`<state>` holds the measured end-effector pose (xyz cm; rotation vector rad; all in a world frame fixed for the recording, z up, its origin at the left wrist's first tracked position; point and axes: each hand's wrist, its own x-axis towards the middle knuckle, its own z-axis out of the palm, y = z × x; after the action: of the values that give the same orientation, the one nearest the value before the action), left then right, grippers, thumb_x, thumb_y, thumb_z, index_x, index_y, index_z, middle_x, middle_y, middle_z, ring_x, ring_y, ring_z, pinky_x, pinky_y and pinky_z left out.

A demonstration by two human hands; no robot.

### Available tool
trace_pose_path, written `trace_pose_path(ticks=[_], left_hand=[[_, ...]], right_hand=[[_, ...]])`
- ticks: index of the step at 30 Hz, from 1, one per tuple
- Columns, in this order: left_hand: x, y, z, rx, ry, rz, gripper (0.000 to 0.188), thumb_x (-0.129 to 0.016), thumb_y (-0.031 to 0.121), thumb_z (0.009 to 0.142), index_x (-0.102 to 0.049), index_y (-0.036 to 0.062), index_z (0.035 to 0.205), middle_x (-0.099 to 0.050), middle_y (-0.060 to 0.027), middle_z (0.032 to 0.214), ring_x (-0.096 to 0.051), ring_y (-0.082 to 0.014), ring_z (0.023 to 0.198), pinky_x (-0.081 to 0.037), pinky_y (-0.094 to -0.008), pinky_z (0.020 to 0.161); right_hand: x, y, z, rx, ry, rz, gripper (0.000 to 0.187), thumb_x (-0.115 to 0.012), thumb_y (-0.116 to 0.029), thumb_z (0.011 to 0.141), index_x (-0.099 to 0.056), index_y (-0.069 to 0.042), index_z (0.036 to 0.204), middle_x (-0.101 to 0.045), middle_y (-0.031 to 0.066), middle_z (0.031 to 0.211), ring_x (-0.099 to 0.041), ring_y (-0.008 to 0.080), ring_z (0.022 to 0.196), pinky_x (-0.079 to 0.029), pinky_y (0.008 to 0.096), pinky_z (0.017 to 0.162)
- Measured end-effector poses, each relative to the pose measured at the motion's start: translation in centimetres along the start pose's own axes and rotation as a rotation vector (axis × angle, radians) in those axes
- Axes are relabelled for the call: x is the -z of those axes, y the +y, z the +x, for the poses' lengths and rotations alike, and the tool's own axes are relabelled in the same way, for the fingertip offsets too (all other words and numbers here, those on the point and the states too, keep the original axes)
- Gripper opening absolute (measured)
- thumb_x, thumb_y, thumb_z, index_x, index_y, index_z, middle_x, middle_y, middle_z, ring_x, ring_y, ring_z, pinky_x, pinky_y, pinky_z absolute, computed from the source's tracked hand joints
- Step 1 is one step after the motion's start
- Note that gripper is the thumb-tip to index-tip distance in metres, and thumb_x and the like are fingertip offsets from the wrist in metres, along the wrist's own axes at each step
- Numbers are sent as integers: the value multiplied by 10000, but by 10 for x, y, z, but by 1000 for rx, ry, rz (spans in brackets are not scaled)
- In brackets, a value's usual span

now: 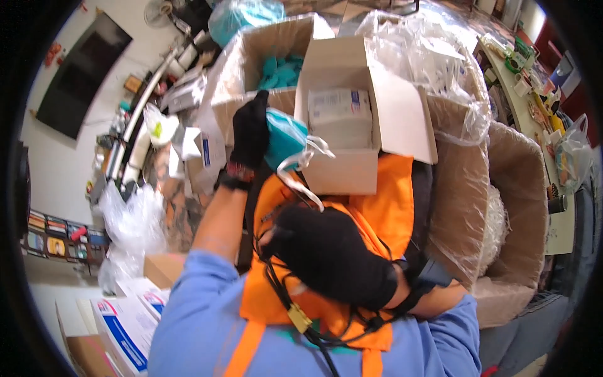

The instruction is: Packing and sorting medical masks and individually wrapped packets into boxes.

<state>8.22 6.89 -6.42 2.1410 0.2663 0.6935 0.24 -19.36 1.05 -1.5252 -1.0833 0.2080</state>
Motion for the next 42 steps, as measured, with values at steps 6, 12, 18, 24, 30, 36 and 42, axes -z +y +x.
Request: trace_pose_path(ticks=[6, 12, 18, 24, 30, 36, 42], left_hand=[[6, 37, -16, -678, 76, 331, 252, -553, 190, 934, -669, -8, 1038, -693, -171, 871, -674, -251, 751, -516, -312, 650], [-7, 66, -35, -67, -219, -298, 270, -596, 256, 933, -703, 11, 969, -674, -67, 705, -556, -53, 633, -462, -257, 583], [-6, 72, -35, 120, -309, -296, 273, -594, 250, 938, -682, 0, 1003, -649, -13, 771, -556, -56, 650, -442, -223, 573], [-11, 61, -42, 43, -359, -371, 258, -592, 236, 942, -680, -1, 995, -605, 22, 726, -512, -32, 606, -402, -203, 529], [-17, 58, -46, 203, -455, -671, 247, -617, 155, 904, -676, -3, 1085, -613, 31, 705, -521, -31, 645, -445, -220, 587], [-21, 16, -39, -24, -290, -532, 186, -556, 175, 941, -639, 27, 1017, -547, 30, 663, -512, -62, 590, -427, -227, 548], [-4, -22, -26, 321, -459, -1384, 310, -469, 336, 987, -507, 145, 746, -371, 18, 597, -399, -135, 496, -363, -268, 480]], right_hand=[[32, 41, 38, -18, 382, -122, 321, -764, -85, 767, -507, -60, 959, -636, 54, 881, -594, 93, 783, -502, 268, 684], [43, 60, 47, -182, 253, 97, 422, -795, -60, 730, -525, -49, 1055, -614, 50, 988, -572, 104, 915, -495, 268, 788], [30, 75, 44, -462, 109, 228, 321, -741, -203, 813, -579, -6, 1008, -600, 17, 849, -547, 97, 775, -470, 267, 692], [45, 82, 37, -512, -156, 120, 300, -617, -273, 910, -641, 10, 1008, -597, 9, 681, -520, 74, 594, -448, 252, 571], [12, 83, 9, -108, -58, 232, 157, -674, -137, 868, -629, -1, 931, -646, 95, 695, -613, 135, 617, -470, 294, 576], [-5, 36, -18, -201, -289, 442, 86, -668, -123, 851, -630, -46, 863, -639, 114, 728, -639, 267, 637, -494, 323, 574], [16, 50, 9, -190, 3, -31, 65, -633, -128, 871, -651, -73, 901, -665, 71, 778, -670, 142, 706, -513, 268, 617]])
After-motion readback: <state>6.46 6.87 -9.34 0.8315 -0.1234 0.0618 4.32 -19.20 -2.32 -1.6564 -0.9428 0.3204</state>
